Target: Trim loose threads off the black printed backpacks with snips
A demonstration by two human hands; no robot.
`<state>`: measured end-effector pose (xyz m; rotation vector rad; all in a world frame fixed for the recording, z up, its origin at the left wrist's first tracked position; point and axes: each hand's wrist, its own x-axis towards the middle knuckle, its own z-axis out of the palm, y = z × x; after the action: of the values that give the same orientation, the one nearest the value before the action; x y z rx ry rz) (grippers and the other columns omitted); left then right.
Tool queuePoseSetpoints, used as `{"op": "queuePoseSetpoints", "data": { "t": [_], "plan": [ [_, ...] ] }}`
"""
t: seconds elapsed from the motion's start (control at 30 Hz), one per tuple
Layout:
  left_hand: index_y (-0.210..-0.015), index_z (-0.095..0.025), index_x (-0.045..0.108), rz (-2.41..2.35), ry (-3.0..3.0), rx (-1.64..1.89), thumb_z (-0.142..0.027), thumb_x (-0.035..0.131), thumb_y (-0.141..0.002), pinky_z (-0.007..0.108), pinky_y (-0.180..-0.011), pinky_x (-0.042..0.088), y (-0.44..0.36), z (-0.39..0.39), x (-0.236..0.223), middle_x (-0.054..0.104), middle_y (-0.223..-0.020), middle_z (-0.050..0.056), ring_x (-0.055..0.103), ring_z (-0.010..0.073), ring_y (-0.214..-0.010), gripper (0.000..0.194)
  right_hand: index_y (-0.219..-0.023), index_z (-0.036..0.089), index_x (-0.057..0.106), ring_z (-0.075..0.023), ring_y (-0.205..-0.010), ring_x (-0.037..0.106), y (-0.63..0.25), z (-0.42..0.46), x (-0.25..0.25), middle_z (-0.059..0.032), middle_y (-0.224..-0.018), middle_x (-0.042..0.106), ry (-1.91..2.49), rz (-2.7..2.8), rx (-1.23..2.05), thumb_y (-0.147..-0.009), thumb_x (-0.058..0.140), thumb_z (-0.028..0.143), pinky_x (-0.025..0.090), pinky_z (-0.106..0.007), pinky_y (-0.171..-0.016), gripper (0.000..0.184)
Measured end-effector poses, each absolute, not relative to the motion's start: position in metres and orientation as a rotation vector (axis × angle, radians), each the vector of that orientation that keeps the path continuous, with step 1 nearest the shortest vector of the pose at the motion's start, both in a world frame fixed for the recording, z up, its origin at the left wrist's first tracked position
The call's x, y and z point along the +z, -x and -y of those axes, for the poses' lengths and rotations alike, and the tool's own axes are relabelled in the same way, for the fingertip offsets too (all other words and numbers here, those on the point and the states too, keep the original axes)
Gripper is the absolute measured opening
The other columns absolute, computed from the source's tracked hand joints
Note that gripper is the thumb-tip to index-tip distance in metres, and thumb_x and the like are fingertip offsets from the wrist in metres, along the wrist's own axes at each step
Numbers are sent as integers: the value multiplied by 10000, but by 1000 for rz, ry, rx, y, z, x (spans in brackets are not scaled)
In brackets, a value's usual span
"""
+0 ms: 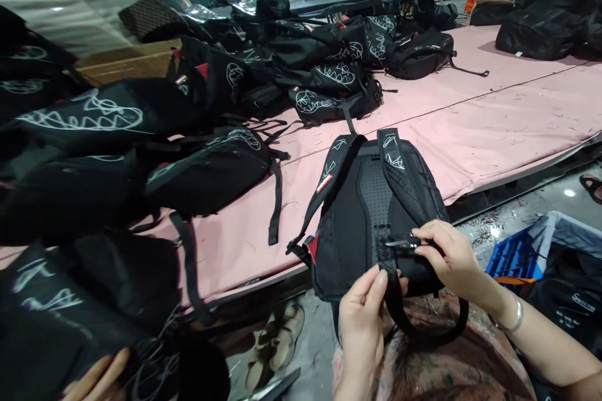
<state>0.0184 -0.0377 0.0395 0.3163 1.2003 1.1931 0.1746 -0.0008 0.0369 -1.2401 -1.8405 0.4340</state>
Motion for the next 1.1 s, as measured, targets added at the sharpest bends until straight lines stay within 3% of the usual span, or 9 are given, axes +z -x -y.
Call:
{"op": "queuePoseSetpoints", "data": {
  "t": [0.13,0.5,0.7,0.8,0.9,0.97,1.1],
  "plan": [
    [-835,-143,700,-1191,-346,1226,-314,780,-544,293,-607,534,-18,37,37,688,-656,25,625,154,-554,347,-934,166,564,-176,-795,565,-186,4,32,-75,-856,615,1098,2094,300,-903,405,231,442,-320,-740,175],
    [-880,-116,702,-1282,-545,1204,-346,739,-603,270,-638,501,-18,42,23,704,-803,80,626,184,-700,362,-876,156,576,-172,-761,547,-181,1,38,-65,-777,608,1068,2180,308,-932,358,286,420,-300,-709,260],
    [-855,-138,683,-1243,-413,1246,-275,775,-563,258,-634,503,-9,40,16,696,-749,37,625,152,-647,335,-862,174,570,-168,-761,545,-187,9,37,-51,-784,610,1012,2080,472,-903,427,243,416,-299,-708,164],
    [-619,-158,621,-791,-413,1241,-336,690,-670,200,-408,420,9,36,24,532,-441,-30,517,97,-403,197,-934,194,557,-147,-754,557,-206,6,34,-32,-828,602,1065,1740,620,-873,486,253,439,-265,-690,111],
    [-471,-173,487,-449,-470,1199,-411,497,-813,186,-325,315,20,27,41,271,-326,-61,352,73,-297,416,-987,207,549,-139,-780,556,-233,-2,25,-28,-884,589,1213,1374,746,-856,503,295,450,-252,-695,164],
    [-507,-170,513,-602,-602,1143,-407,491,-819,196,-392,364,16,17,53,339,-363,-46,414,88,-372,393,-1032,201,555,-144,-779,552,-246,-8,16,-28,-868,590,1242,1294,869,-827,536,319,451,-259,-695,237],
    [-676,-148,608,-1091,-1105,861,-427,578,-755,222,-524,427,-16,-13,58,584,-563,9,539,116,-513,291,-1051,171,610,-111,-566,495,-249,-10,-1,23,-635,550,1325,1341,1142,-710,655,311,425,-234,-548,371]
  ]
}}
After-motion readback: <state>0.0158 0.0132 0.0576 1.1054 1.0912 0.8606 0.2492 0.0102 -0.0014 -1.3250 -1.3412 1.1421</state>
